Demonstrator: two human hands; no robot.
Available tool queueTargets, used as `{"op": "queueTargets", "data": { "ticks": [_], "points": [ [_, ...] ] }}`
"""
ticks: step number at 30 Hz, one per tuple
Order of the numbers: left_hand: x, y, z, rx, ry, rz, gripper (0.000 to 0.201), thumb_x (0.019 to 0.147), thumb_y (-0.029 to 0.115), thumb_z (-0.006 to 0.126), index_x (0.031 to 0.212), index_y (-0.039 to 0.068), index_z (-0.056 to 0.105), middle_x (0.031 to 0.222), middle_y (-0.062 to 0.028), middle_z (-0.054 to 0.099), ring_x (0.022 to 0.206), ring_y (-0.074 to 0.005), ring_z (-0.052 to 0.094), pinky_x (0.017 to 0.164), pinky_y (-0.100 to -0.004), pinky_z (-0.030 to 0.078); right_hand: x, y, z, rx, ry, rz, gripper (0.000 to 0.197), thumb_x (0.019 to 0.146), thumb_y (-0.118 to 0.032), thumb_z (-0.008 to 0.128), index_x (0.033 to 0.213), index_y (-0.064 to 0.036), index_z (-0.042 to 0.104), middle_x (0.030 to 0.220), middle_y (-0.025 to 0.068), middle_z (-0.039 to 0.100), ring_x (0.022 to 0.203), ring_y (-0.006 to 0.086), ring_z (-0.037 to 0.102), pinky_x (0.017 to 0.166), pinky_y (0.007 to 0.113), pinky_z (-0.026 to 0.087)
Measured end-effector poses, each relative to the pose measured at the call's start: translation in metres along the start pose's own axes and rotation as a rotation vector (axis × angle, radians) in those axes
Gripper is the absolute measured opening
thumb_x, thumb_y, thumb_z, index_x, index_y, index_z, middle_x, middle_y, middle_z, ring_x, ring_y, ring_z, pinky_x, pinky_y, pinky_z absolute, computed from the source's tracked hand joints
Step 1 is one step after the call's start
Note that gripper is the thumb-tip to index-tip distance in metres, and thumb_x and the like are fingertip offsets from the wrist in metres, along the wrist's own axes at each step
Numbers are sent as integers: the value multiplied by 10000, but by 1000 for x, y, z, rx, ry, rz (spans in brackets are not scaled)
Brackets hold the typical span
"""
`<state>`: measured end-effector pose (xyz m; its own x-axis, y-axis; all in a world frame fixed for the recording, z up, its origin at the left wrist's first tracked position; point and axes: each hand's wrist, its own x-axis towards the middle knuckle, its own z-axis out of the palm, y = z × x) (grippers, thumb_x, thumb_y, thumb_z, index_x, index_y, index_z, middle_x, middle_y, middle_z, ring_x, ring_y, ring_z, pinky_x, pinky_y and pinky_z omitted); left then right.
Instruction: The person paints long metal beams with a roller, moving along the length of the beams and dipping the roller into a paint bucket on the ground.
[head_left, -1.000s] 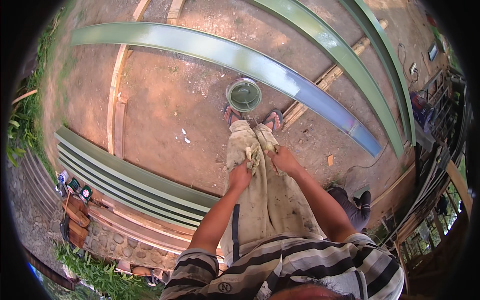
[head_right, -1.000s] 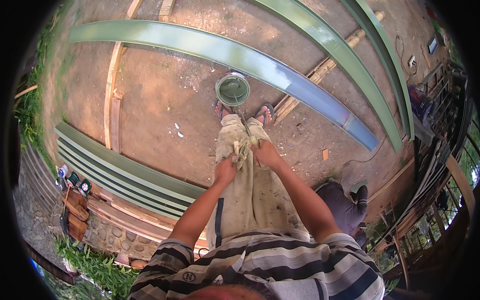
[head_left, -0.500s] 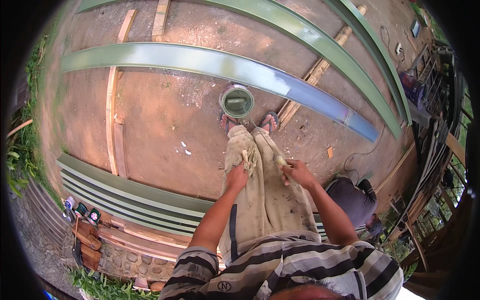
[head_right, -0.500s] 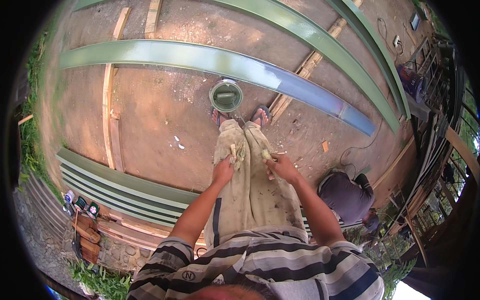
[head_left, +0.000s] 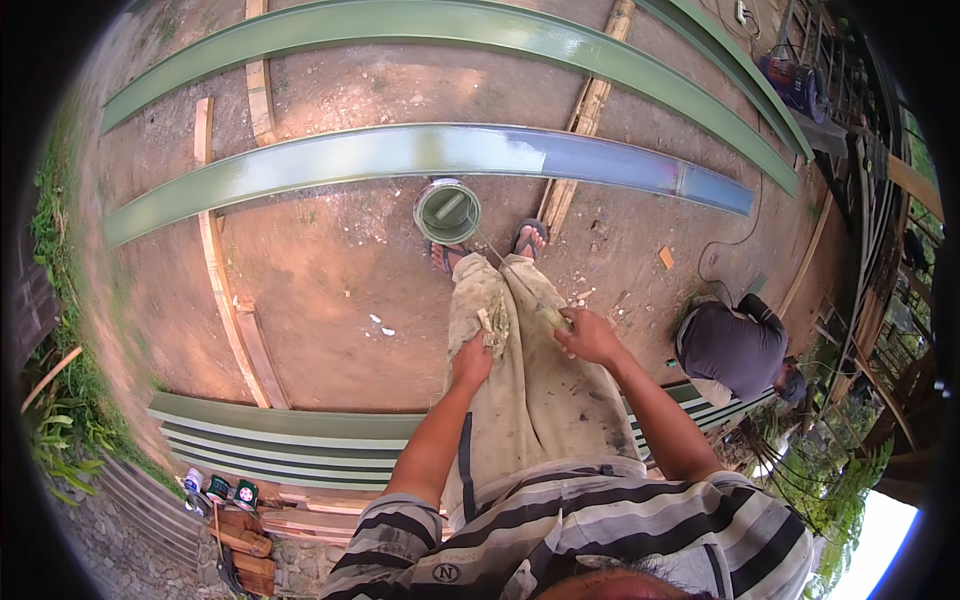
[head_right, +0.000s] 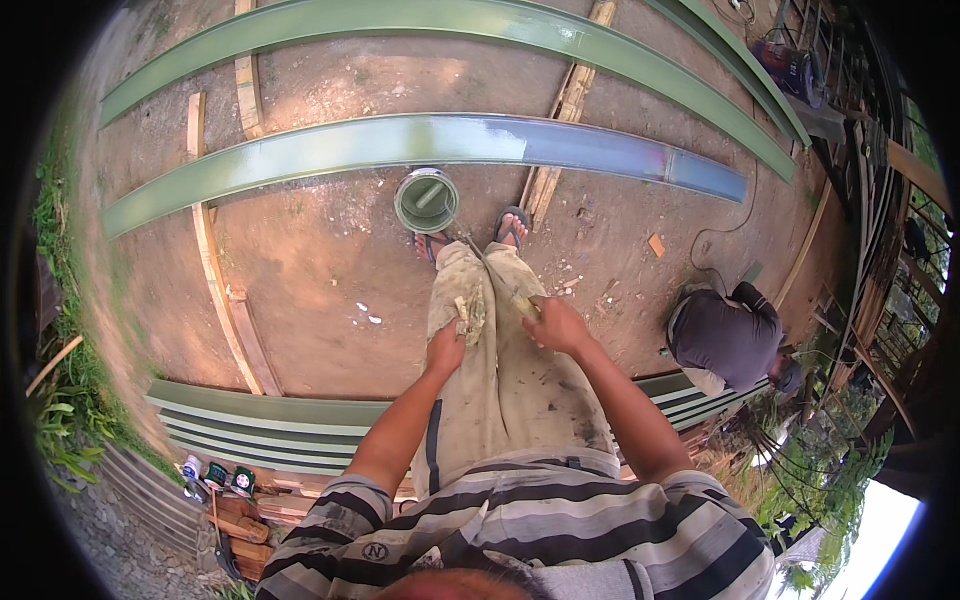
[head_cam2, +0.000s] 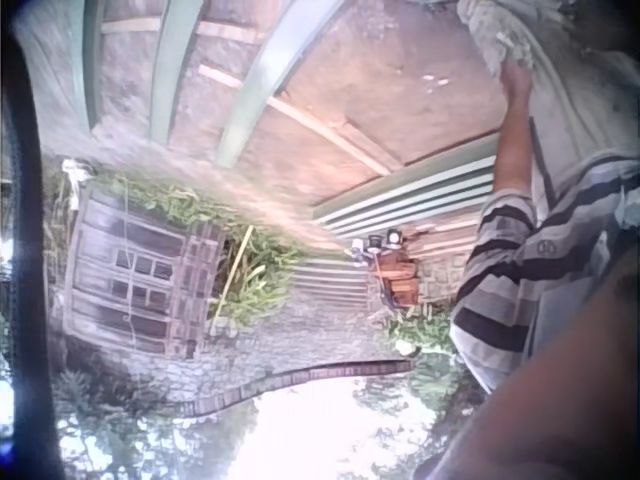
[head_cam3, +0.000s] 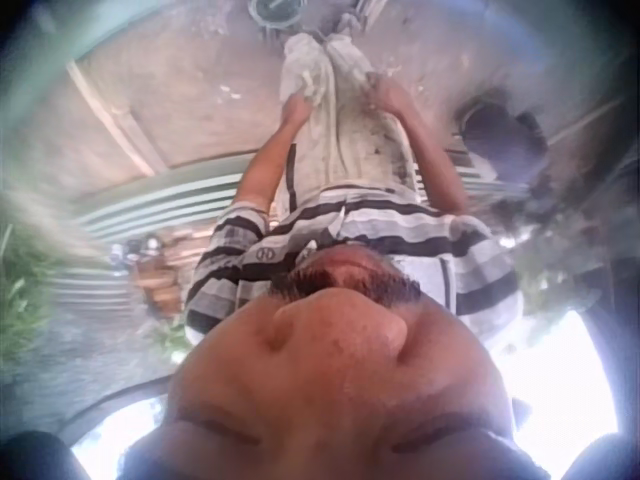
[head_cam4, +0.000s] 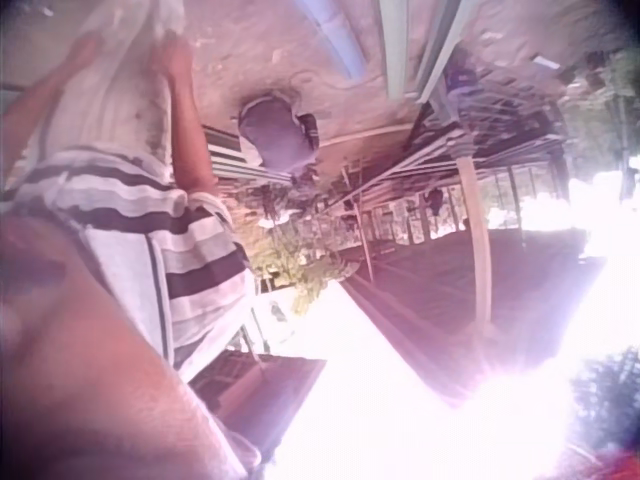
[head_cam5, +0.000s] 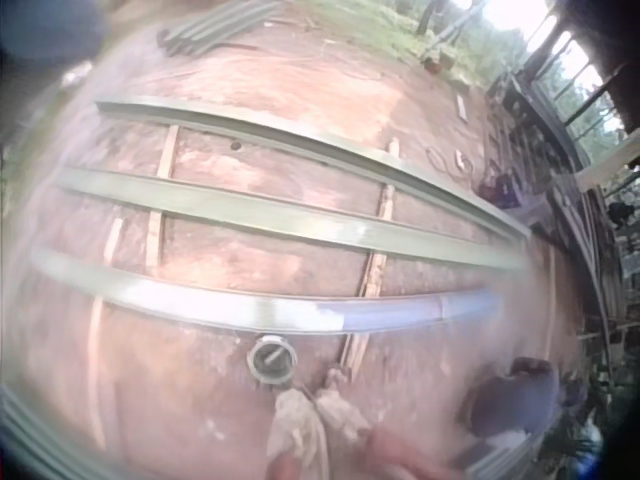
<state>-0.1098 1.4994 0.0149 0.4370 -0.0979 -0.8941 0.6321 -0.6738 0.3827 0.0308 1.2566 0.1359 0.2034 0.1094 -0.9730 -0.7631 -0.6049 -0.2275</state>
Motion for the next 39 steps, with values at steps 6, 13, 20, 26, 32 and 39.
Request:
{"op": "queueTargets", "data": {
  "ticks": [6,13,20,26,32,39],
  "points": [
    [0,-2,3,24,-13,13,382,956,215,566,1330,193,642,1029,-247,737,1017,-441,699,904,-560,531,-12,12,9,-194,110,-143,292,1033,-262,599,1069,21,661,705,88,674,603,175,677,604,350,521],
    [6,-3,23,66,13,-16,416,935,218,569,1345,216,635,1018,-257,737,1001,-449,705,892,-568,537,-68,0,-39,242,-96,11,313,1079,-296,572,1050,7,648,718,38,592,510,119,542,514,288,429],
    [13,35,30,109,30,-77,426,930,213,566,1351,212,629,1040,-254,739,1021,-449,706,898,-571,541,-104,33,-120,290,-64,-61,332,1097,-338,550,1115,-16,628,739,21,574,500,108,517,506,279,428],
    [19,78,31,122,146,-52,343,971,209,550,1298,181,647,1049,-261,730,1024,-458,694,871,-569,537,10,119,-228,-323,238,-278,374,1073,-346,543,1199,0,609,913,181,715,773,310,719,696,440,551],
    [22,140,85,25,376,-70,258,1049,267,533,1183,105,684,995,-282,710,984,-488,676,818,-549,519,60,193,-405,-847,530,-176,400,1075,-395,467,1117,-44,656,965,281,730,947,473,709,814,580,553],
    [44,220,214,132,133,-93,252,1008,265,566,1196,135,672,977,-266,722,975,-486,681,836,-558,522,0,328,-674,-1117,602,83,490,1076,-495,467,1079,-62,699,983,231,749,973,410,729,844,525,569]
  ]
}}
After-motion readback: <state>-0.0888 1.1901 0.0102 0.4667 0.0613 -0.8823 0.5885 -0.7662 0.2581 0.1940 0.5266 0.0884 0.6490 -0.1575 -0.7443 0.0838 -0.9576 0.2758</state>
